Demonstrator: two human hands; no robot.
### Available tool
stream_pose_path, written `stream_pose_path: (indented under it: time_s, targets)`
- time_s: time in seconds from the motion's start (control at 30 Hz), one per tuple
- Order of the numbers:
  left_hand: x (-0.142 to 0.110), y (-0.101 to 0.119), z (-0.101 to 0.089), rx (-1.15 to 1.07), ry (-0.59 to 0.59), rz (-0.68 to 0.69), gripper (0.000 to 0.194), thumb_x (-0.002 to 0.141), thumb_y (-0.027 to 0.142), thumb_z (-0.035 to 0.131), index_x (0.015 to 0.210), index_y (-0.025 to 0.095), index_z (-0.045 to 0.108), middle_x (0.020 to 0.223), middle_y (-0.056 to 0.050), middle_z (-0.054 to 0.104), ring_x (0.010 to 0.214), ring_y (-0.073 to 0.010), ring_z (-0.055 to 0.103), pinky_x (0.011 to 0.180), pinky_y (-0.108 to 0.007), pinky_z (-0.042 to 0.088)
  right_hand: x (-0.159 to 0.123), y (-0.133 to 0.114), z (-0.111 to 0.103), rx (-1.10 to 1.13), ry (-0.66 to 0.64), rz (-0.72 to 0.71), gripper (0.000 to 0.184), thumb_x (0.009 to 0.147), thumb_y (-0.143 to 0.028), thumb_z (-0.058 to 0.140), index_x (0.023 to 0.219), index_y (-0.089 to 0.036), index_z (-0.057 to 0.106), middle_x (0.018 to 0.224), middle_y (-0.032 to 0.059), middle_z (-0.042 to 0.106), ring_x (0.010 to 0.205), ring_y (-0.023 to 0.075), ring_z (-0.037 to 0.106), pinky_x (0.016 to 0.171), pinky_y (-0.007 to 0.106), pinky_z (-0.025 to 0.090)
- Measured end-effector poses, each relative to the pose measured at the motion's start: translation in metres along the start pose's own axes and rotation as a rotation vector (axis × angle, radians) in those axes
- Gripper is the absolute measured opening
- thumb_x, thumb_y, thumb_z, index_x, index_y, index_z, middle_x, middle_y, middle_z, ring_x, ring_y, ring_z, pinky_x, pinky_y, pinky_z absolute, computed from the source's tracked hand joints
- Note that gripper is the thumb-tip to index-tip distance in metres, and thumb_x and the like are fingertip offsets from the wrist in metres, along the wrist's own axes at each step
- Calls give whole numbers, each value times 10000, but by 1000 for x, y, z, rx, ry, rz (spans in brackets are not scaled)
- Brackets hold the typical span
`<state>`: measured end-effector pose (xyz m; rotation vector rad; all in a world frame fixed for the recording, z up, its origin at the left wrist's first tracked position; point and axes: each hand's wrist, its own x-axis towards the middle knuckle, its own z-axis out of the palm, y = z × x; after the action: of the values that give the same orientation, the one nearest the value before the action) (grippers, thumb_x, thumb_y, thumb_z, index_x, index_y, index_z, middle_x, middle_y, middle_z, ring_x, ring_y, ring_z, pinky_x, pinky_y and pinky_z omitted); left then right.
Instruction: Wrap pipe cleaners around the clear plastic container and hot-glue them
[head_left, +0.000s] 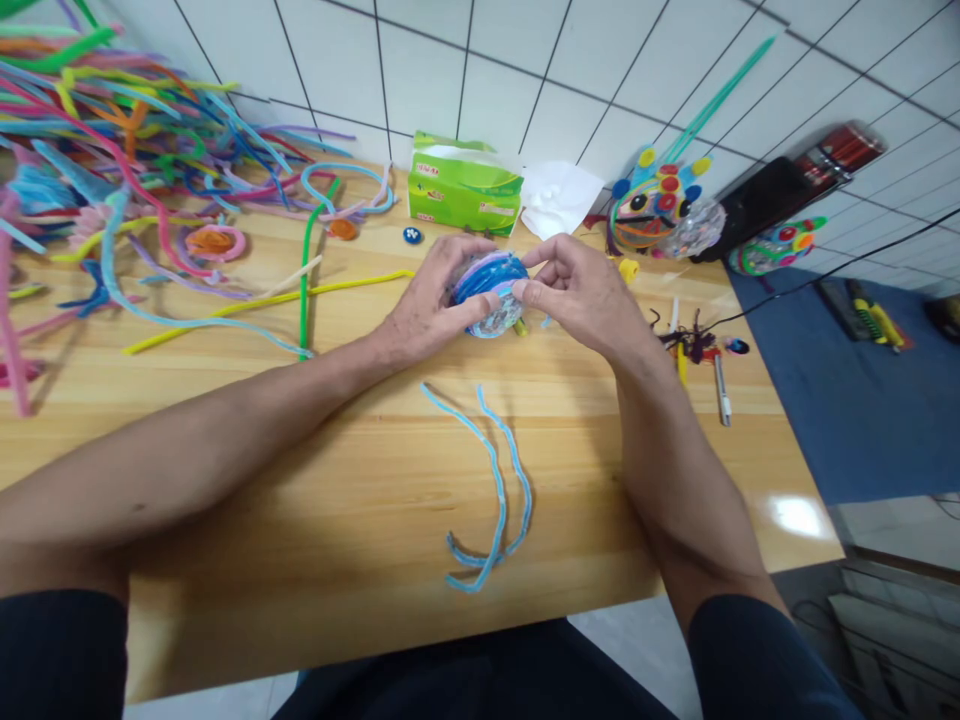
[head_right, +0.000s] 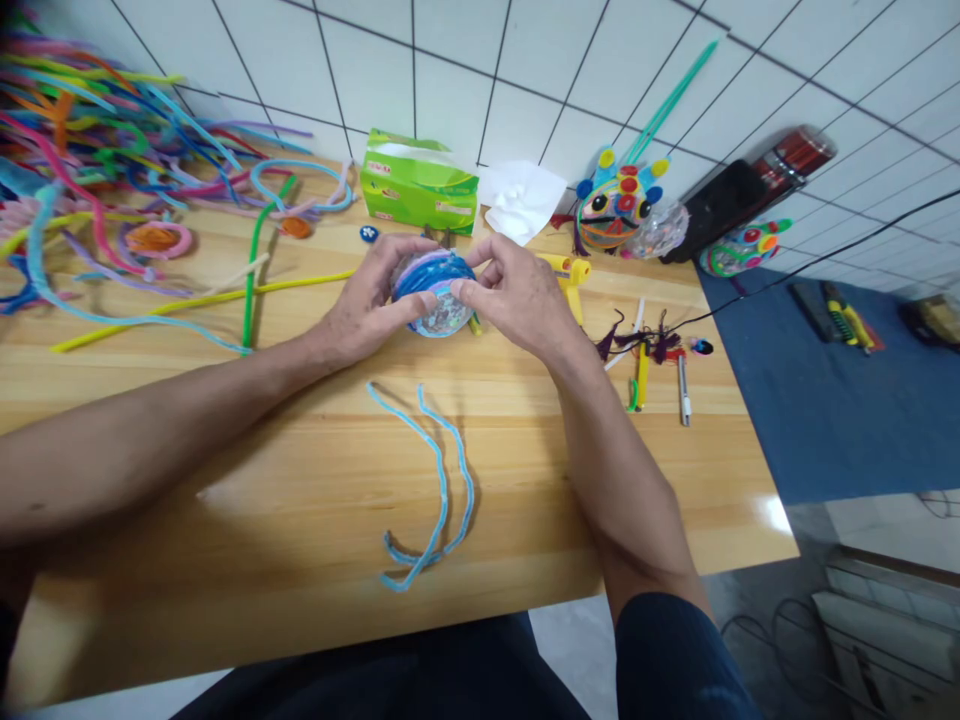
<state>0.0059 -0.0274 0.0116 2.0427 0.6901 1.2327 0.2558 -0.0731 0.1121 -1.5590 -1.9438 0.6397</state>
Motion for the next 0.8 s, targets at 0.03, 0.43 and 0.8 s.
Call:
stream_pose_path:
  time_s: [0.03,0.43,0.8]
  targets:
    - [0,-1,0,-2,-2,7,727,1091,892,708,1616,392,657,1649,-105,721,1579,-391,692,1391,-683,573,0,0,1,-1,7,-2,329,939,-497,879,1185,-299,788,898,8,782,855,257,724,754,416,571]
    - [3,0,-1,-100,-46,-25,820,1074,945,696,1638,355,617,1671,-110,721,1550,-373,734,1334,-605,637,1,5,1,-10,-9,-28,404,974,-612,923,1218,-317,797,867,-3,755,839,256,714,780,431,611]
    - [7,-3,-6,0,-53,84,752,1097,908,707,1632,380,679,1651,-116,737,1597,-412,700,1390,-686,565,4,17,3,95,13,-91,296,930,-467,965,1111,-309,793,785,-43,700,761,213,669,715,371,564]
